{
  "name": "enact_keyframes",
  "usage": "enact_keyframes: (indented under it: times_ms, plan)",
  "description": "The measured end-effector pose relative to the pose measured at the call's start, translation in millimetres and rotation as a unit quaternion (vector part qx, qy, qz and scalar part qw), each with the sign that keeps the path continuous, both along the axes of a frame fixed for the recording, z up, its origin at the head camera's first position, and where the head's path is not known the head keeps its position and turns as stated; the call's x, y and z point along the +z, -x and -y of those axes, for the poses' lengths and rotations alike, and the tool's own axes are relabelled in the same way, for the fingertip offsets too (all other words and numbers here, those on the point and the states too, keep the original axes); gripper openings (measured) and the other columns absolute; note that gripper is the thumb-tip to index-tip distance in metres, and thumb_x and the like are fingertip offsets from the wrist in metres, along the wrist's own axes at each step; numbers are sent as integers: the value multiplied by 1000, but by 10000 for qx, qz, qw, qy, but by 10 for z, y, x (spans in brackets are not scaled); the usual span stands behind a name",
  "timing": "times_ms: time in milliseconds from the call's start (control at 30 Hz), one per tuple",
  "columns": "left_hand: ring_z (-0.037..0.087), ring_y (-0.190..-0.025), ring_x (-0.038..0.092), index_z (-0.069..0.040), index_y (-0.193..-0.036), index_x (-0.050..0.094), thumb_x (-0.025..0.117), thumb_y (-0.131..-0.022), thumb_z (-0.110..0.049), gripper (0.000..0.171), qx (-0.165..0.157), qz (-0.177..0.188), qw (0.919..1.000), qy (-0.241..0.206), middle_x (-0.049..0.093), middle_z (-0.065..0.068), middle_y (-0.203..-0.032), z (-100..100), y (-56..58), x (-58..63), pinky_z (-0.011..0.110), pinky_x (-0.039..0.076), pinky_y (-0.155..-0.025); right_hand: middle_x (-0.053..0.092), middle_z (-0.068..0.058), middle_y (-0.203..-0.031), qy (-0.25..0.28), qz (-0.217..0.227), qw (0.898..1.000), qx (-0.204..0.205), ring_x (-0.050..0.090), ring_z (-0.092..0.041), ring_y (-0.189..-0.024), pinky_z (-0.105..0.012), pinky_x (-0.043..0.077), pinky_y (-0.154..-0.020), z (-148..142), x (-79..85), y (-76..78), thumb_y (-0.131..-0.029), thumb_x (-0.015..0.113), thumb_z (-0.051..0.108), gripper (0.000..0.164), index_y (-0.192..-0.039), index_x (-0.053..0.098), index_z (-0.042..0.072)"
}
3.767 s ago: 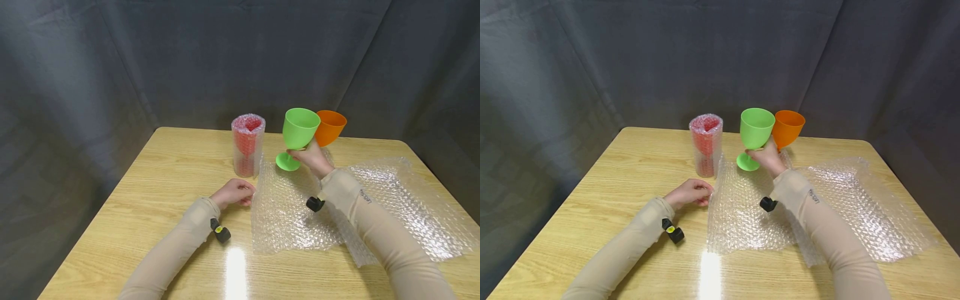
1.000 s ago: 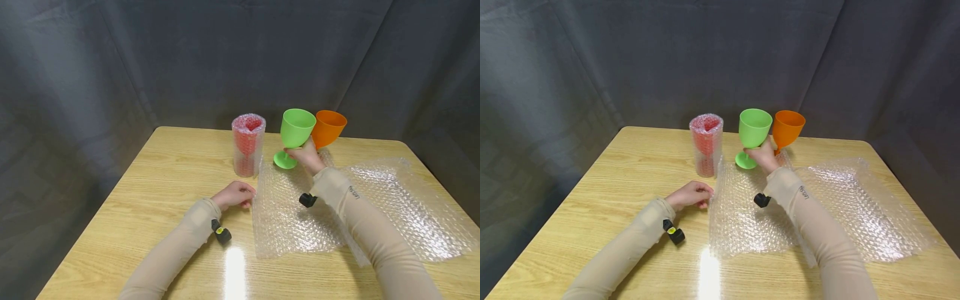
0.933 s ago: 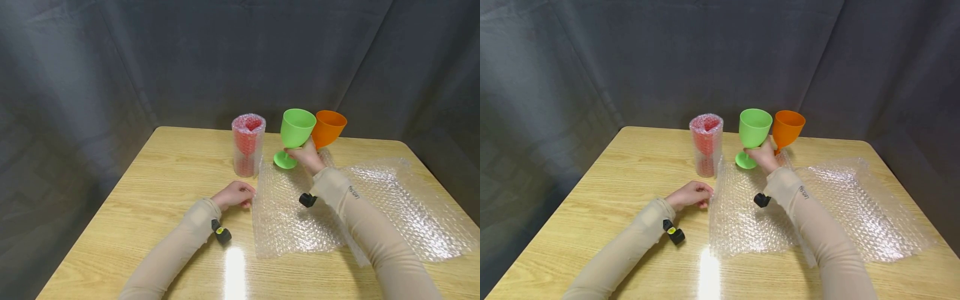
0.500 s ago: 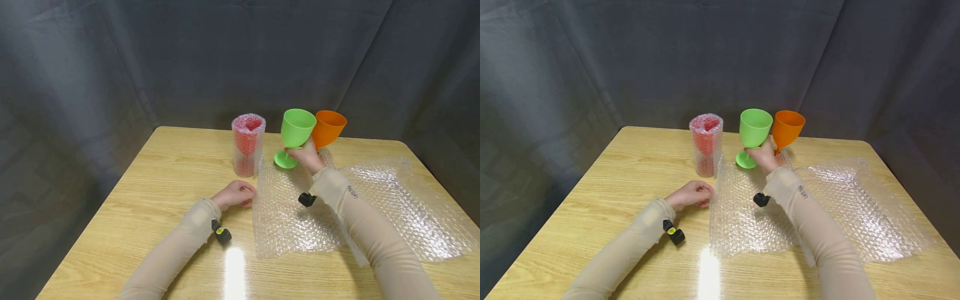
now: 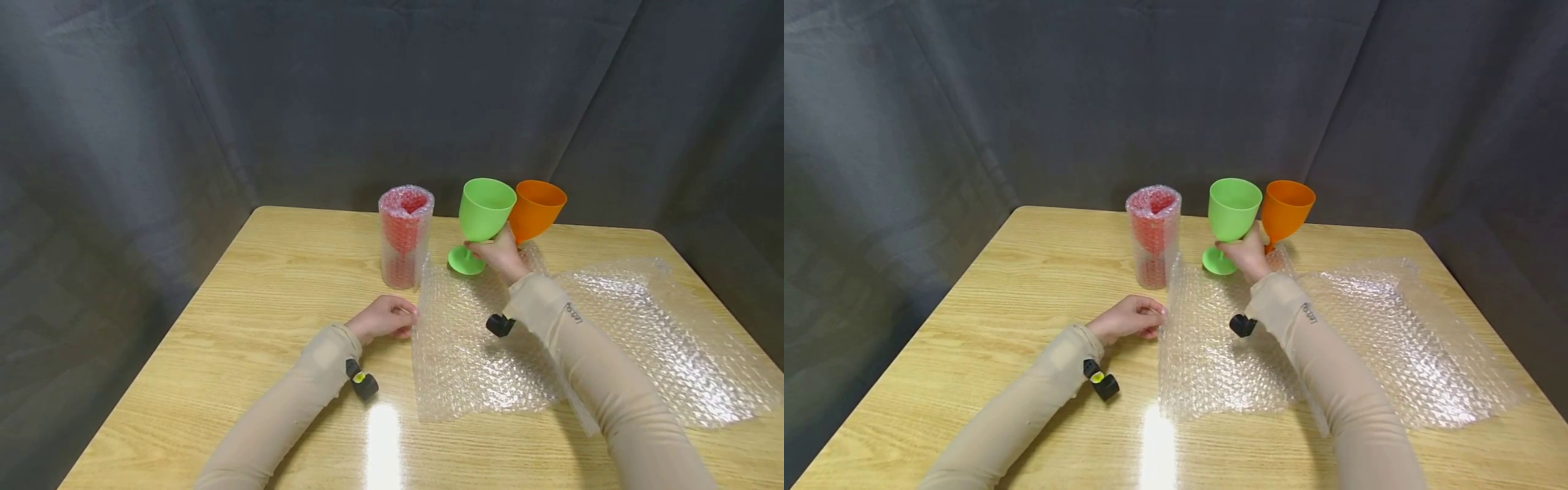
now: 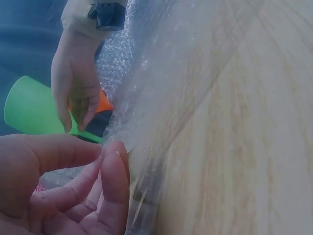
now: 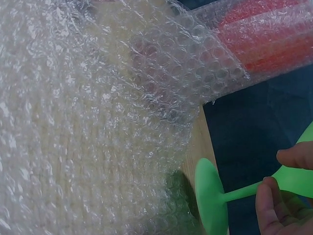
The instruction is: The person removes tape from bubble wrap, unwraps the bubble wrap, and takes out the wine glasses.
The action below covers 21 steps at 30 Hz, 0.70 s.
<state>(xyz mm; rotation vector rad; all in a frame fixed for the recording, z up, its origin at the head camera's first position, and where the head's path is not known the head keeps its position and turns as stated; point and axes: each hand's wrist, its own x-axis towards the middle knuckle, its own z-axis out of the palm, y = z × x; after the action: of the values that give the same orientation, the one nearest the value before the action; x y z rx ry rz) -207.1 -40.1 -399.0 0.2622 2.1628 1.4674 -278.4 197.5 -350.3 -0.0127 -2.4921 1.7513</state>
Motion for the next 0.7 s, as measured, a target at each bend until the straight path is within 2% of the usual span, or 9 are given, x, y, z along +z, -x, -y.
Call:
enact_keyframes:
  times_ms: [333, 700]
  plan:
    - [4, -59, 56, 6, -113, 59, 55, -91, -7, 25, -18, 43, 10000, -1, 58, -1, -71, -4, 4, -9, 16, 51, -61, 43, -1, -108, -104, 39, 9999, -88, 46, -15, -94, -36, 52, -85, 7, -18, 17, -80, 63, -3, 62, -132, 30, 1]
    - [3, -58, 55, 6, -113, 58, 55, -92, -7, 25, -36, -10, 10000, -4, 57, -2, -68, -4, 2, -7, 15, 50, -60, 43, 0, -107, -134, -68, 9998, -97, 45, -14, -95, -17, 48, -70, 1, -26, 30, -80, 63, -2, 62, -132, 30, 1]
